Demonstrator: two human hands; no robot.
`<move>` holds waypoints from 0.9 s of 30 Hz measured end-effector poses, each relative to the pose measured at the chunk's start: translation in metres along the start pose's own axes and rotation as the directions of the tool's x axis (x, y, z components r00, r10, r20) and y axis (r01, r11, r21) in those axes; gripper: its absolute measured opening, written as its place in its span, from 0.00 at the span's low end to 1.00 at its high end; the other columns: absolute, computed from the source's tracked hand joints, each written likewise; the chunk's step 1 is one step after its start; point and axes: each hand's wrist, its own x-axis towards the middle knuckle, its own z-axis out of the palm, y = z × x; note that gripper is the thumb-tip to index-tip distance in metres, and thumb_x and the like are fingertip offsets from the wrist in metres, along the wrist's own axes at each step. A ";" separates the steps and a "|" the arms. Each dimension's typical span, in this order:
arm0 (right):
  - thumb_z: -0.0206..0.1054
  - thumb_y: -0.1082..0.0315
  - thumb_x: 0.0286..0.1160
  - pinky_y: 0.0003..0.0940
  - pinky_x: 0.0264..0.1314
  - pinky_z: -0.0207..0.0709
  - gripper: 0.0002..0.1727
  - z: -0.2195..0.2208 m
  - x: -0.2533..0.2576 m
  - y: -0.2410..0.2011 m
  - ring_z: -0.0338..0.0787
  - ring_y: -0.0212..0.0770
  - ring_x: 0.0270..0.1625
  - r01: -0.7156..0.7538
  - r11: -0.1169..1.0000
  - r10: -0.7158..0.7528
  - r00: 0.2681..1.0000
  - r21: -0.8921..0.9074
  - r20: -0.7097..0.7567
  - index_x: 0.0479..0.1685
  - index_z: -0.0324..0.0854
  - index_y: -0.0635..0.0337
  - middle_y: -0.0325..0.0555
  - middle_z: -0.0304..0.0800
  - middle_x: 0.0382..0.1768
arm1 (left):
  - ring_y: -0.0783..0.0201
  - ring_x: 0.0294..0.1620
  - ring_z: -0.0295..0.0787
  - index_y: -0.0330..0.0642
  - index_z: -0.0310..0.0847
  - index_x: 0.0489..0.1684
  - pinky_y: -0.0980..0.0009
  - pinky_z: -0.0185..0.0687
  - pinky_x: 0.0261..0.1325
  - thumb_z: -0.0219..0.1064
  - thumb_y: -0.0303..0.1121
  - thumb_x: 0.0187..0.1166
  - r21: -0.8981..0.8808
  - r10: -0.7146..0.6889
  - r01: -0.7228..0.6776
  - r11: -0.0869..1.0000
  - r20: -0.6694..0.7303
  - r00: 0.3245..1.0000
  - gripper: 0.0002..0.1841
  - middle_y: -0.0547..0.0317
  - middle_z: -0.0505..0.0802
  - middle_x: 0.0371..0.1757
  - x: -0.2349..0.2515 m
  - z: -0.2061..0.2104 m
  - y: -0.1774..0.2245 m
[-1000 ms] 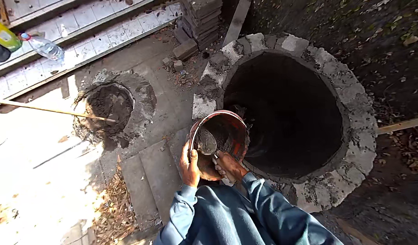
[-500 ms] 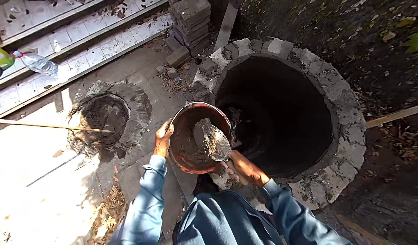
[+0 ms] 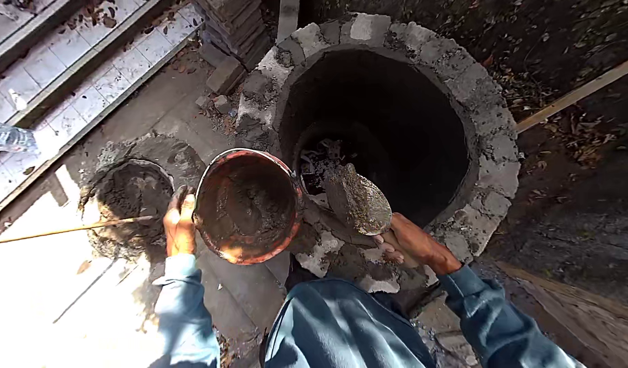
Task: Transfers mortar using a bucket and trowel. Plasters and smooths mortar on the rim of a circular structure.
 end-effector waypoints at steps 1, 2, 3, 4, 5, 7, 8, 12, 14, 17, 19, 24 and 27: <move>0.33 0.43 0.87 0.21 0.11 0.70 0.30 -0.010 -0.001 0.004 0.73 0.27 0.09 -0.017 1.000 0.017 1.000 0.007 0.012 0.25 0.73 0.47 0.32 0.74 0.12 | 0.60 0.78 0.80 0.33 0.70 0.81 0.66 0.70 0.82 0.56 0.44 0.88 0.147 0.074 -0.065 0.987 -0.062 0.995 0.29 0.41 0.83 0.77 -0.006 -0.005 0.016; 0.31 0.45 0.88 0.20 0.11 0.70 0.30 -0.019 0.000 0.007 0.73 0.27 0.09 -0.035 0.999 0.035 0.999 0.011 0.025 0.25 0.73 0.48 0.32 0.73 0.12 | 0.58 0.76 0.81 0.30 0.72 0.79 0.66 0.71 0.81 0.58 0.42 0.88 0.238 0.178 -0.144 0.960 -0.127 0.976 0.28 0.38 0.84 0.74 -0.016 -0.007 0.035; 0.30 0.47 0.88 0.19 0.11 0.70 0.30 -0.028 0.001 0.009 0.73 0.26 0.09 -0.046 0.999 0.045 0.998 0.009 0.046 0.26 0.73 0.48 0.32 0.74 0.12 | 0.59 0.73 0.84 0.25 0.73 0.75 0.69 0.74 0.78 0.58 0.38 0.88 0.267 0.302 -0.251 0.930 -0.168 0.938 0.26 0.35 0.86 0.71 -0.028 -0.004 0.057; 0.29 0.47 0.87 0.18 0.11 0.69 0.30 -0.038 0.002 0.011 0.73 0.25 0.09 -0.057 0.998 0.057 0.996 0.004 0.074 0.26 0.73 0.47 0.31 0.74 0.12 | 0.61 0.69 0.87 0.20 0.74 0.71 0.70 0.78 0.74 0.57 0.34 0.87 0.242 0.413 -0.368 0.898 -0.170 0.895 0.23 0.34 0.88 0.67 -0.042 0.003 0.081; 0.27 0.48 0.87 0.18 0.11 0.68 0.30 -0.047 0.004 0.012 0.73 0.25 0.09 -0.071 0.997 0.071 0.992 -0.005 0.101 0.25 0.72 0.47 0.30 0.73 0.12 | 0.61 0.67 0.88 0.17 0.76 0.66 0.69 0.80 0.73 0.55 0.32 0.86 0.194 0.483 -0.455 0.869 -0.134 0.865 0.22 0.34 0.89 0.64 -0.058 0.013 0.105; 0.27 0.50 0.88 0.17 0.11 0.67 0.31 -0.066 0.012 0.014 0.72 0.24 0.09 -0.102 0.995 0.103 0.985 -0.021 0.136 0.24 0.72 0.47 0.30 0.72 0.11 | 0.62 0.64 0.90 0.19 0.82 0.58 0.66 0.82 0.72 0.53 0.35 0.88 0.129 0.577 -0.575 0.808 0.028 0.816 0.21 0.37 0.92 0.59 -0.086 0.038 0.142; 0.26 0.51 0.89 0.17 0.10 0.67 0.31 -0.075 0.016 0.015 0.71 0.24 0.08 -0.117 0.993 0.120 0.981 -0.030 0.151 0.24 0.72 0.49 0.31 0.71 0.10 | 0.63 0.63 0.91 0.23 0.85 0.56 0.67 0.83 0.70 0.53 0.36 0.89 0.129 0.593 -0.604 0.787 0.114 0.797 0.21 0.40 0.94 0.57 -0.096 0.051 0.153; 0.27 0.52 0.92 0.17 0.09 0.66 0.32 -0.114 0.033 0.023 0.70 0.25 0.07 -0.139 0.989 0.147 0.968 -0.054 0.205 0.25 0.72 0.52 0.34 0.70 0.10 | 0.64 0.66 0.90 0.27 0.88 0.55 0.67 0.85 0.73 0.57 0.33 0.89 0.003 0.543 -0.566 0.824 0.278 0.792 0.17 0.48 0.95 0.59 -0.120 0.106 0.175; 0.29 0.52 0.95 0.19 0.10 0.66 0.32 -0.135 0.043 0.026 0.71 0.26 0.08 -0.120 0.987 0.140 0.966 -0.105 0.216 0.25 0.73 0.53 0.34 0.71 0.10 | 0.67 0.67 0.89 0.30 0.86 0.61 0.66 0.83 0.74 0.52 0.38 0.90 -0.026 0.415 -0.436 0.899 0.366 0.833 0.22 0.52 0.94 0.62 -0.121 0.142 0.184; 0.32 0.51 0.96 0.24 0.11 0.63 0.31 -0.165 0.050 0.022 0.69 0.31 0.09 -0.161 0.958 0.205 0.964 -0.239 0.171 0.25 0.72 0.53 0.37 0.71 0.11 | 0.64 0.70 0.87 0.39 0.81 0.72 0.60 0.81 0.76 0.40 0.50 0.93 -0.037 0.103 -0.099 0.994 0.542 0.834 0.30 0.56 0.90 0.69 -0.096 0.213 0.177; 0.35 0.51 0.97 0.26 0.12 0.62 0.30 -0.185 0.057 0.018 0.67 0.32 0.09 -0.215 0.919 0.271 0.953 -0.329 0.133 0.25 0.72 0.54 0.38 0.69 0.11 | 0.63 0.65 0.89 0.42 0.82 0.71 0.61 0.82 0.71 0.37 0.54 0.94 0.015 -0.143 0.174 0.985 0.644 0.751 0.32 0.58 0.92 0.66 -0.070 0.268 0.163; 0.39 0.47 0.96 0.28 0.14 0.58 0.30 -0.234 0.098 0.046 0.64 0.32 0.10 -0.390 0.796 0.462 0.886 -0.463 0.048 0.27 0.72 0.55 0.39 0.67 0.11 | 0.61 0.57 0.91 0.43 0.88 0.60 0.59 0.82 0.60 0.37 0.60 0.91 0.302 -0.431 0.384 0.873 0.847 0.311 0.36 0.56 0.96 0.55 -0.027 0.395 0.096; 0.39 0.45 0.96 0.29 0.17 0.59 0.30 -0.257 0.126 0.069 0.65 0.33 0.12 -0.479 0.696 0.568 0.823 -0.535 0.002 0.32 0.73 0.56 0.39 0.67 0.13 | 0.61 0.53 0.89 0.42 0.82 0.65 0.58 0.83 0.57 0.45 0.59 0.90 0.466 -0.544 0.401 0.789 0.833 0.101 0.31 0.54 0.92 0.54 -0.027 0.439 0.063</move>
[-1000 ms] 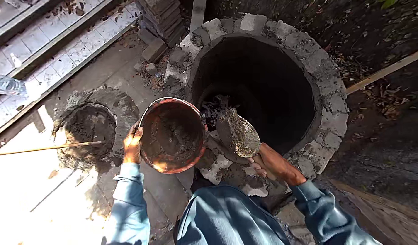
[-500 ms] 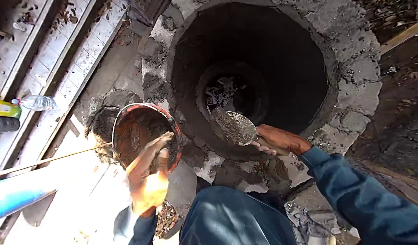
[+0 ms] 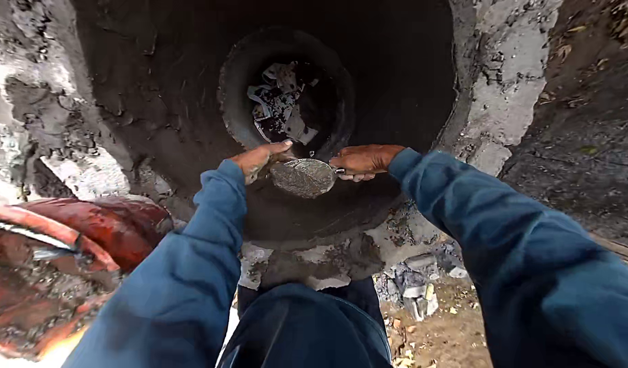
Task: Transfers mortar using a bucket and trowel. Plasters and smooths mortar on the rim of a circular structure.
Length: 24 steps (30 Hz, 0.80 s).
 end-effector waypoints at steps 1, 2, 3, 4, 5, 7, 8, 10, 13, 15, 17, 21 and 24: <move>0.39 0.44 0.96 0.29 0.17 0.59 0.30 -0.001 0.011 0.005 0.65 0.33 0.12 -0.025 0.999 0.026 1.000 -0.032 0.015 0.31 0.73 0.56 0.39 0.67 0.13 | 0.61 0.53 0.88 0.43 0.81 0.67 0.58 0.83 0.56 0.48 0.58 0.90 0.001 -0.057 0.057 0.998 0.016 0.998 0.29 0.53 0.91 0.55 0.012 0.005 -0.006; 0.39 0.44 0.96 0.30 0.17 0.58 0.31 -0.004 0.021 0.009 0.64 0.33 0.12 -0.046 0.997 0.048 0.999 -0.062 0.021 0.30 0.74 0.56 0.39 0.67 0.13 | 0.60 0.56 0.87 0.43 0.78 0.70 0.56 0.82 0.58 0.50 0.56 0.90 0.001 -0.096 0.096 0.995 0.037 0.995 0.28 0.51 0.90 0.59 0.023 0.009 -0.010; 0.39 0.44 0.96 0.31 0.17 0.59 0.32 -0.007 0.032 0.012 0.65 0.34 0.12 -0.065 0.994 0.068 0.997 -0.089 0.025 0.29 0.75 0.57 0.40 0.68 0.13 | 0.59 0.59 0.86 0.43 0.76 0.73 0.55 0.81 0.61 0.52 0.54 0.89 0.007 -0.121 0.121 0.993 0.060 0.991 0.27 0.50 0.88 0.62 0.035 0.011 -0.014; 0.41 0.44 0.96 0.32 0.19 0.60 0.32 -0.009 0.043 0.014 0.66 0.35 0.13 -0.085 0.991 0.088 0.996 -0.103 0.024 0.29 0.76 0.57 0.40 0.68 0.14 | 0.56 0.64 0.84 0.42 0.75 0.74 0.52 0.79 0.65 0.54 0.53 0.89 0.009 -0.148 0.148 0.989 0.085 0.985 0.27 0.48 0.86 0.67 0.045 0.011 -0.018; 0.42 0.44 0.95 0.33 0.19 0.61 0.32 -0.011 0.055 0.016 0.66 0.35 0.14 -0.105 0.988 0.108 0.994 -0.113 0.024 0.29 0.76 0.58 0.41 0.68 0.15 | 0.55 0.65 0.83 0.41 0.75 0.74 0.51 0.78 0.66 0.55 0.51 0.89 0.012 -0.171 0.171 0.985 0.101 0.980 0.26 0.46 0.85 0.67 0.055 0.010 -0.022; 0.43 0.43 0.95 0.33 0.20 0.61 0.32 -0.009 0.078 0.019 0.66 0.35 0.15 -0.143 0.981 0.150 0.987 -0.133 0.047 0.28 0.76 0.58 0.40 0.68 0.16 | 0.59 0.58 0.84 0.39 0.78 0.67 0.55 0.80 0.61 0.56 0.48 0.89 0.029 -0.214 0.212 0.977 0.120 0.969 0.22 0.49 0.87 0.60 0.078 0.007 -0.032; 0.43 0.43 0.95 0.33 0.21 0.62 0.33 -0.009 0.088 0.020 0.67 0.35 0.15 -0.160 0.977 0.169 0.984 -0.137 0.056 0.28 0.77 0.59 0.41 0.70 0.16 | 0.60 0.53 0.84 0.39 0.79 0.63 0.57 0.81 0.58 0.56 0.46 0.89 0.040 -0.237 0.233 0.972 0.127 0.963 0.20 0.50 0.87 0.55 0.090 0.003 -0.034; 0.43 0.42 0.95 0.34 0.23 0.63 0.33 -0.005 0.104 0.020 0.68 0.36 0.17 -0.180 0.972 0.194 0.977 -0.148 0.085 0.31 0.77 0.60 0.42 0.71 0.18 | 0.67 0.43 0.83 0.40 0.80 0.58 0.66 0.80 0.49 0.54 0.42 0.90 0.088 -0.276 0.266 0.960 0.144 0.950 0.16 0.55 0.87 0.48 0.110 -0.002 -0.036; 0.43 0.42 0.95 0.35 0.25 0.63 0.33 0.009 0.124 0.020 0.68 0.37 0.18 -0.181 0.969 0.202 0.973 -0.170 0.113 0.31 0.75 0.60 0.42 0.68 0.18 | 0.64 0.54 0.84 0.37 0.80 0.64 0.63 0.78 0.60 0.55 0.41 0.91 0.289 -0.341 0.284 0.914 0.169 0.925 0.18 0.50 0.88 0.57 0.129 -0.006 -0.042; 0.42 0.42 0.95 0.43 0.32 0.69 0.34 0.019 0.135 0.019 0.75 0.43 0.25 -0.164 0.968 0.187 0.975 -0.188 0.116 0.36 0.79 0.65 0.48 0.75 0.24 | 0.48 0.77 0.76 0.30 0.77 0.72 0.47 0.64 0.80 0.56 0.42 0.91 0.488 -0.384 0.250 0.836 0.195 0.903 0.24 0.37 0.83 0.73 0.136 -0.010 -0.050; 0.42 0.40 0.95 0.55 0.44 0.75 0.37 0.029 0.143 0.019 0.85 0.53 0.39 -0.122 0.960 0.150 0.984 -0.252 0.096 0.43 0.83 0.67 0.57 0.84 0.35 | 0.41 0.83 0.70 0.27 0.76 0.73 0.41 0.57 0.84 0.52 0.46 0.93 0.645 -0.417 0.194 0.739 0.212 0.884 0.28 0.32 0.79 0.77 0.140 -0.010 -0.061; 0.46 0.43 0.94 0.70 0.69 0.73 0.34 0.068 0.148 0.012 0.87 0.64 0.68 -0.040 0.945 0.056 0.998 -0.325 0.041 0.55 0.88 0.65 0.65 0.90 0.59 | 0.38 0.83 0.70 0.25 0.78 0.70 0.39 0.57 0.84 0.48 0.49 0.94 0.744 -0.463 0.169 0.647 0.207 0.862 0.31 0.29 0.80 0.76 0.139 -0.004 -0.089; 0.49 0.49 0.94 0.67 0.75 0.71 0.28 0.095 0.135 -0.013 0.83 0.64 0.75 -0.095 0.942 0.117 0.992 -0.323 0.052 0.68 0.83 0.64 0.65 0.86 0.68 | 0.37 0.83 0.71 0.24 0.77 0.71 0.38 0.58 0.83 0.45 0.53 0.94 0.757 -0.480 0.197 0.623 0.172 0.860 0.34 0.29 0.80 0.76 0.131 0.005 -0.110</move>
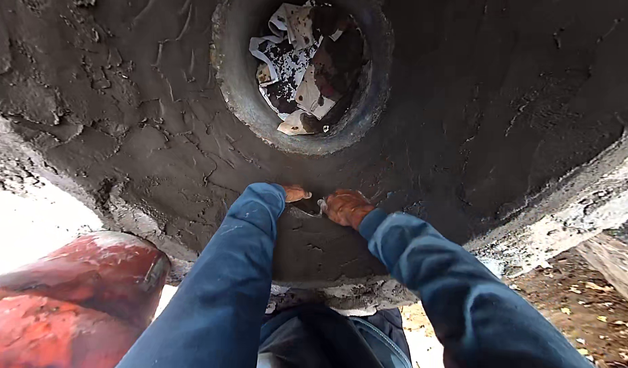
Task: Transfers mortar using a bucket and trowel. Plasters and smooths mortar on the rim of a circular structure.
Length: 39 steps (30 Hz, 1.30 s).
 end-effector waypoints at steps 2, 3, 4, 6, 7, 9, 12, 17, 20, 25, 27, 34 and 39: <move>0.51 0.56 0.94 0.67 0.74 0.73 0.25 0.006 -0.013 -0.022 0.82 0.66 0.75 -0.071 0.997 0.071 0.997 0.020 0.014 0.77 0.75 0.65 0.67 0.83 0.70 | 0.37 0.83 0.71 0.25 0.77 0.72 0.37 0.58 0.83 0.44 0.55 0.93 0.004 -0.002 0.002 1.000 -0.015 1.000 0.36 0.29 0.80 0.77 0.003 0.006 -0.003; 0.50 0.59 0.94 0.67 0.74 0.74 0.25 0.009 -0.019 -0.032 0.81 0.67 0.76 -0.110 0.993 0.109 0.994 0.035 0.019 0.79 0.72 0.66 0.69 0.82 0.71 | 0.38 0.83 0.70 0.26 0.77 0.72 0.37 0.58 0.82 0.43 0.55 0.93 0.016 0.005 -0.005 1.000 -0.019 1.000 0.36 0.30 0.79 0.77 0.005 0.008 -0.003; 0.49 0.60 0.94 0.66 0.73 0.74 0.25 0.012 -0.024 -0.039 0.81 0.68 0.76 -0.136 0.990 0.135 0.991 0.048 0.014 0.80 0.70 0.67 0.70 0.81 0.72 | 0.39 0.85 0.69 0.28 0.76 0.74 0.37 0.57 0.84 0.41 0.55 0.94 0.036 0.017 -0.017 0.999 -0.014 1.000 0.36 0.32 0.79 0.79 0.007 0.008 -0.004; 0.47 0.63 0.95 0.64 0.73 0.76 0.24 0.014 -0.029 -0.050 0.82 0.67 0.76 -0.174 0.983 0.174 0.985 0.054 0.004 0.80 0.69 0.68 0.70 0.81 0.72 | 0.41 0.87 0.67 0.30 0.74 0.77 0.39 0.56 0.86 0.40 0.54 0.94 0.065 0.044 -0.044 0.997 -0.003 0.999 0.35 0.35 0.77 0.81 0.011 0.008 -0.005; 0.46 0.64 0.95 0.62 0.73 0.77 0.24 0.015 -0.030 -0.053 0.82 0.66 0.76 -0.184 0.982 0.184 0.983 0.050 -0.002 0.81 0.68 0.68 0.69 0.80 0.73 | 0.42 0.88 0.66 0.30 0.74 0.78 0.40 0.55 0.87 0.39 0.54 0.95 0.067 0.049 -0.048 0.997 0.001 0.999 0.35 0.35 0.76 0.82 0.011 0.009 -0.004; 0.45 0.67 0.95 0.60 0.73 0.77 0.24 0.015 -0.030 -0.055 0.82 0.65 0.77 -0.188 0.982 0.189 0.982 0.026 -0.007 0.83 0.65 0.68 0.69 0.79 0.74 | 0.43 0.89 0.64 0.30 0.72 0.79 0.43 0.53 0.88 0.38 0.51 0.96 0.068 0.076 -0.075 0.995 0.001 0.997 0.33 0.36 0.75 0.83 0.011 0.010 -0.003; 0.43 0.70 0.94 0.58 0.74 0.76 0.23 0.013 -0.022 -0.058 0.81 0.64 0.77 -0.202 0.979 0.202 0.979 0.012 0.009 0.82 0.65 0.69 0.68 0.79 0.75 | 0.43 0.89 0.64 0.29 0.71 0.79 0.44 0.54 0.88 0.38 0.47 0.96 0.110 0.088 -0.086 0.990 -0.013 0.996 0.31 0.36 0.75 0.84 0.012 0.014 -0.004; 0.43 0.69 0.95 0.58 0.74 0.76 0.23 0.009 0.000 -0.053 0.81 0.62 0.78 -0.247 0.968 0.246 0.969 0.034 0.024 0.81 0.68 0.67 0.66 0.79 0.76 | 0.42 0.87 0.66 0.26 0.73 0.76 0.44 0.57 0.86 0.39 0.43 0.96 0.227 0.045 -0.043 0.973 -0.002 0.999 0.29 0.35 0.76 0.82 0.009 0.017 0.000; 0.44 0.70 0.94 0.57 0.75 0.76 0.23 0.007 0.009 -0.048 0.81 0.60 0.79 -0.264 0.964 0.263 0.964 0.042 0.027 0.81 0.68 0.67 0.65 0.79 0.76 | 0.43 0.90 0.62 0.29 0.66 0.83 0.45 0.54 0.89 0.40 0.44 0.96 0.283 0.030 -0.028 0.959 -0.004 1.000 0.29 0.37 0.71 0.86 0.006 0.017 0.004; 0.43 0.69 0.95 0.59 0.77 0.74 0.23 0.004 0.015 -0.037 0.79 0.63 0.80 -0.256 0.962 0.255 0.967 0.099 0.023 0.80 0.71 0.69 0.67 0.78 0.77 | 0.46 0.96 0.47 0.35 0.53 0.92 0.46 0.42 0.93 0.41 0.47 0.95 0.318 0.059 -0.053 0.946 -0.009 0.998 0.32 0.44 0.57 0.95 0.018 0.021 -0.005; 0.43 0.69 0.95 0.60 0.76 0.74 0.23 0.005 0.018 -0.035 0.79 0.62 0.80 -0.259 0.962 0.258 0.966 0.089 0.023 0.79 0.72 0.70 0.67 0.78 0.77 | 0.46 0.96 0.44 0.36 0.53 0.93 0.46 0.39 0.94 0.40 0.47 0.95 0.321 0.065 -0.061 0.945 0.000 0.998 0.32 0.46 0.55 0.95 0.020 0.022 -0.006; 0.47 0.72 0.92 0.57 0.72 0.77 0.22 -0.001 0.021 -0.029 0.81 0.61 0.78 -0.324 0.946 0.325 0.944 -0.027 0.056 0.77 0.72 0.72 0.66 0.78 0.76 | 0.47 0.97 0.42 0.37 0.49 0.94 0.46 0.38 0.94 0.39 0.47 0.95 0.360 0.069 -0.073 0.930 0.024 0.997 0.32 0.47 0.53 0.96 0.020 0.023 -0.007; 0.48 0.74 0.92 0.56 0.74 0.76 0.21 -0.003 0.017 -0.026 0.81 0.62 0.78 -0.357 0.934 0.358 0.932 -0.023 0.053 0.76 0.71 0.76 0.69 0.78 0.75 | 0.47 0.97 0.42 0.37 0.50 0.94 0.46 0.38 0.94 0.39 0.47 0.95 0.378 0.068 -0.071 0.923 0.022 0.997 0.32 0.47 0.53 0.96 0.023 0.024 -0.009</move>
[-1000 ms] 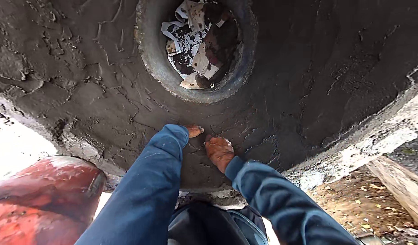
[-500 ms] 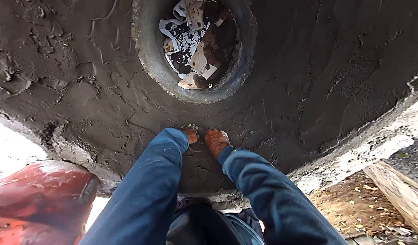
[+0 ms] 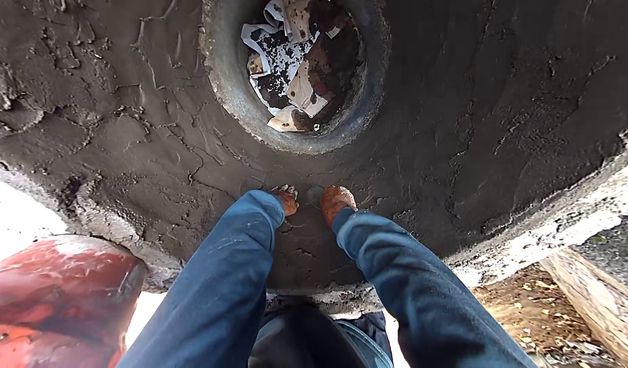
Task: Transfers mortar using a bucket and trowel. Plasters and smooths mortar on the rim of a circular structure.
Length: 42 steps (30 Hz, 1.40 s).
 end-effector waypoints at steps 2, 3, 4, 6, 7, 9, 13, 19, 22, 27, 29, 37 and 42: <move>0.48 0.74 0.91 0.55 0.73 0.76 0.21 -0.001 -0.001 0.001 0.81 0.62 0.78 -0.014 1.000 0.014 1.000 -0.014 0.003 0.76 0.71 0.77 0.69 0.78 0.75 | 0.48 0.97 0.41 0.38 0.49 0.94 0.46 0.37 0.94 0.39 0.47 0.95 -0.013 -0.004 0.004 1.000 0.000 1.000 0.32 0.48 0.53 0.96 -0.001 0.000 0.000; 0.48 0.74 0.91 0.55 0.73 0.77 0.21 -0.001 -0.001 0.002 0.81 0.62 0.77 -0.023 1.000 0.023 1.000 -0.020 0.000 0.76 0.71 0.76 0.69 0.78 0.75 | 0.48 0.97 0.41 0.37 0.50 0.94 0.46 0.37 0.94 0.39 0.47 0.95 -0.015 -0.005 0.005 1.000 -0.002 1.000 0.32 0.48 0.53 0.96 -0.001 0.000 0.000; 0.49 0.74 0.91 0.55 0.73 0.76 0.21 -0.002 -0.002 0.003 0.81 0.61 0.77 -0.031 0.999 0.031 1.000 -0.019 -0.001 0.76 0.71 0.76 0.69 0.78 0.75 | 0.48 0.97 0.42 0.37 0.50 0.94 0.46 0.37 0.94 0.40 0.47 0.95 -0.013 -0.004 0.004 1.000 -0.007 1.000 0.32 0.48 0.53 0.96 -0.001 0.000 0.000; 0.49 0.74 0.91 0.55 0.74 0.76 0.21 -0.004 -0.003 0.006 0.81 0.61 0.78 -0.044 0.999 0.044 0.999 -0.009 0.002 0.77 0.71 0.76 0.68 0.78 0.75 | 0.48 0.97 0.42 0.37 0.50 0.94 0.46 0.38 0.94 0.39 0.47 0.95 -0.004 -0.001 0.001 1.000 -0.011 1.000 0.32 0.48 0.54 0.96 0.000 0.000 0.000; 0.51 0.74 0.90 0.54 0.74 0.76 0.21 -0.003 -0.003 0.007 0.81 0.60 0.78 -0.056 0.998 0.056 0.998 -0.005 -0.003 0.76 0.71 0.75 0.68 0.79 0.74 | 0.48 0.97 0.42 0.38 0.50 0.94 0.46 0.38 0.94 0.40 0.47 0.95 -0.004 0.001 -0.001 1.000 -0.013 1.000 0.32 0.48 0.54 0.96 0.000 0.001 0.000; 0.55 0.74 0.88 0.53 0.71 0.79 0.20 -0.004 -0.004 0.010 0.83 0.59 0.75 -0.102 0.995 0.101 0.994 -0.016 -0.045 0.73 0.74 0.74 0.67 0.81 0.72 | 0.47 0.97 0.42 0.37 0.50 0.94 0.45 0.38 0.94 0.40 0.47 0.95 -0.003 0.006 -0.006 1.000 -0.016 1.000 0.32 0.48 0.53 0.96 -0.001 0.000 0.000; 0.55 0.72 0.88 0.54 0.73 0.76 0.21 -0.027 -0.033 0.020 0.81 0.60 0.76 -0.094 0.982 0.095 0.995 -0.162 -0.005 0.74 0.73 0.76 0.68 0.79 0.73 | 0.48 0.97 0.42 0.37 0.50 0.93 0.45 0.38 0.94 0.38 0.47 0.95 -0.035 0.000 -0.001 0.999 -0.009 1.000 0.32 0.48 0.54 0.96 -0.006 -0.003 0.002; 0.59 0.73 0.85 0.64 0.71 0.77 0.16 -0.053 0.015 0.058 0.83 0.65 0.74 -0.054 0.982 0.037 0.994 -0.178 -0.100 0.62 0.84 0.73 0.68 0.84 0.70 | 0.46 0.97 0.42 0.38 0.51 0.93 0.45 0.40 0.94 0.41 0.46 0.95 -0.066 0.006 -0.006 0.998 -0.009 1.000 0.32 0.47 0.54 0.96 -0.004 0.000 -0.002; 0.56 0.70 0.88 0.65 0.74 0.75 0.18 -0.040 0.047 0.052 0.81 0.65 0.78 -0.036 0.995 0.027 0.995 -0.092 -0.093 0.66 0.82 0.73 0.67 0.81 0.74 | 0.46 0.97 0.41 0.38 0.49 0.94 0.44 0.38 0.94 0.41 0.46 0.95 -0.062 -0.010 0.010 0.998 -0.002 1.000 0.32 0.47 0.52 0.96 -0.004 -0.002 -0.002; 0.57 0.67 0.89 0.64 0.76 0.74 0.19 -0.024 0.058 0.023 0.80 0.65 0.78 0.049 0.989 -0.053 0.998 -0.138 -0.022 0.66 0.82 0.73 0.67 0.81 0.74 | 0.47 0.97 0.41 0.38 0.49 0.94 0.45 0.38 0.94 0.41 0.47 0.95 -0.059 -0.020 0.020 0.998 0.001 1.000 0.32 0.47 0.53 0.96 -0.008 -0.002 -0.001; 0.56 0.65 0.90 0.63 0.77 0.72 0.21 -0.027 0.038 0.018 0.79 0.65 0.79 0.088 0.989 -0.084 0.996 -0.115 0.038 0.68 0.81 0.73 0.68 0.80 0.75 | 0.46 0.97 0.41 0.38 0.48 0.94 0.45 0.38 0.94 0.40 0.47 0.94 -0.045 -0.014 0.014 0.999 0.000 1.000 0.33 0.46 0.52 0.96 -0.007 0.000 -0.002; 0.57 0.61 0.91 0.64 0.73 0.74 0.21 -0.019 0.000 0.019 0.84 0.62 0.74 0.265 0.948 -0.240 0.959 -0.176 0.152 0.62 0.83 0.72 0.66 0.86 0.67 | 0.48 0.96 0.46 0.38 0.53 0.93 0.45 0.41 0.94 0.38 0.48 0.95 -0.071 -0.014 0.012 0.997 -0.027 1.000 0.32 0.47 0.58 0.94 -0.017 0.002 -0.002; 0.56 0.61 0.91 0.61 0.65 0.78 0.19 -0.015 -0.032 0.009 0.87 0.61 0.67 0.271 0.956 -0.251 0.955 -0.115 0.160 0.59 0.82 0.71 0.66 0.87 0.61 | 0.41 0.90 0.62 0.33 0.67 0.84 0.40 0.51 0.89 0.30 0.52 0.96 -0.353 -0.082 0.053 0.934 -0.069 0.994 0.36 0.38 0.72 0.86 -0.039 -0.004 0.004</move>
